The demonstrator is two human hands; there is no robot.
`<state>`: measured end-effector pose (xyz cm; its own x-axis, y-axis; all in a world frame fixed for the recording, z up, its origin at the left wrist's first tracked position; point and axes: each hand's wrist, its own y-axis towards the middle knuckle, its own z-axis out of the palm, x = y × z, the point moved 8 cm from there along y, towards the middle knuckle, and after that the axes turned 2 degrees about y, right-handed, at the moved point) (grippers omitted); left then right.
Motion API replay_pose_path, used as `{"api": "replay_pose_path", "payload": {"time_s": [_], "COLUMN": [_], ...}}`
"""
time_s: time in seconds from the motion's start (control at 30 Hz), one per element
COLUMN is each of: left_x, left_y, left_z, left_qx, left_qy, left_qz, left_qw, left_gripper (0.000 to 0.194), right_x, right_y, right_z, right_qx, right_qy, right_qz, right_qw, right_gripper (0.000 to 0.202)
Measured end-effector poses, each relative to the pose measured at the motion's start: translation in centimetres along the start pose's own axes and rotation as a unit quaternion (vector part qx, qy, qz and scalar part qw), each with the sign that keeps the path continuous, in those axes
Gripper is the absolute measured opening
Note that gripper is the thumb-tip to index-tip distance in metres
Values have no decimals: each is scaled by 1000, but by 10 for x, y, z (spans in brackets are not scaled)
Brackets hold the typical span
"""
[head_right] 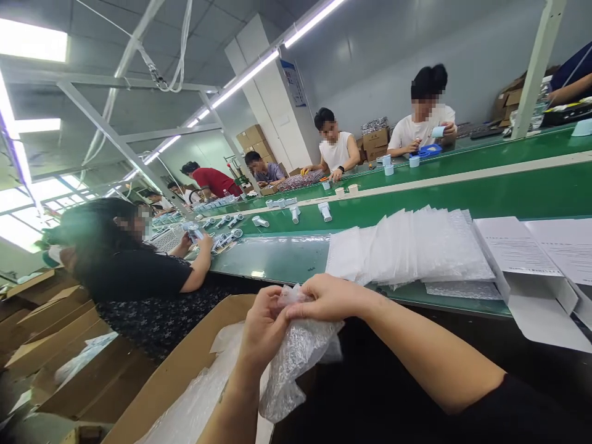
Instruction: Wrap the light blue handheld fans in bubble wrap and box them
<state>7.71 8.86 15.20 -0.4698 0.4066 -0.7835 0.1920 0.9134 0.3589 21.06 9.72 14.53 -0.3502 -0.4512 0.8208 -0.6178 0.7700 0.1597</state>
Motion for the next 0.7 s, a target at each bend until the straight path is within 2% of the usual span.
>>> {"api": "replay_pose_path", "payload": {"time_s": [0.07,0.17,0.2,0.27,0.37,0.47,0.5,0.53,0.6,0.63,0.67,0.7], "left_x": [11,31,39,60,96,122,127,128,119,109,100,92], "left_y": [-4,-23,-31,-49,-71,-82,-79,-72,-47,-36,-26,-19], "left_z": [11,33,40,48,44,24,12,-2,-28,-33,-28,-16], "left_qx": [38,125,146,160,152,208,211,186,80,35,24,45], "left_qy": [-86,-216,-235,-252,-271,-198,-158,-131,-144,-176,-213,-245], "left_qz": [-63,-154,-178,-228,-301,-344,-342,-328,-256,-211,-175,-151], "left_qw": [994,956,944,927,902,894,902,917,953,961,961,957], "left_gripper": [37,58,57,44,30,35,36,39,58,76,94,106], "right_x": [-5,-1,2,8,7,-4,-8,-11,-12,-10,-9,-8], "right_y": [1,-3,-5,-10,-18,-27,-29,-29,-22,-16,-11,-5], "right_z": [0,-15,-20,-29,-44,-58,-58,-55,-36,-23,-10,-1], "right_qx": [-38,-150,-175,-206,-232,-266,-272,-266,-213,-179,-149,-131], "right_qy": [-8,-77,-105,-149,-154,-97,-78,-65,-56,-48,-31,-2], "right_qz": [25,-1,-20,-51,-65,-53,-49,-48,-62,-71,-75,-73], "right_qw": [999,986,979,966,958,958,958,960,973,980,986,989], "right_gripper": [44,40,37,34,35,30,25,19,12,12,13,14]}}
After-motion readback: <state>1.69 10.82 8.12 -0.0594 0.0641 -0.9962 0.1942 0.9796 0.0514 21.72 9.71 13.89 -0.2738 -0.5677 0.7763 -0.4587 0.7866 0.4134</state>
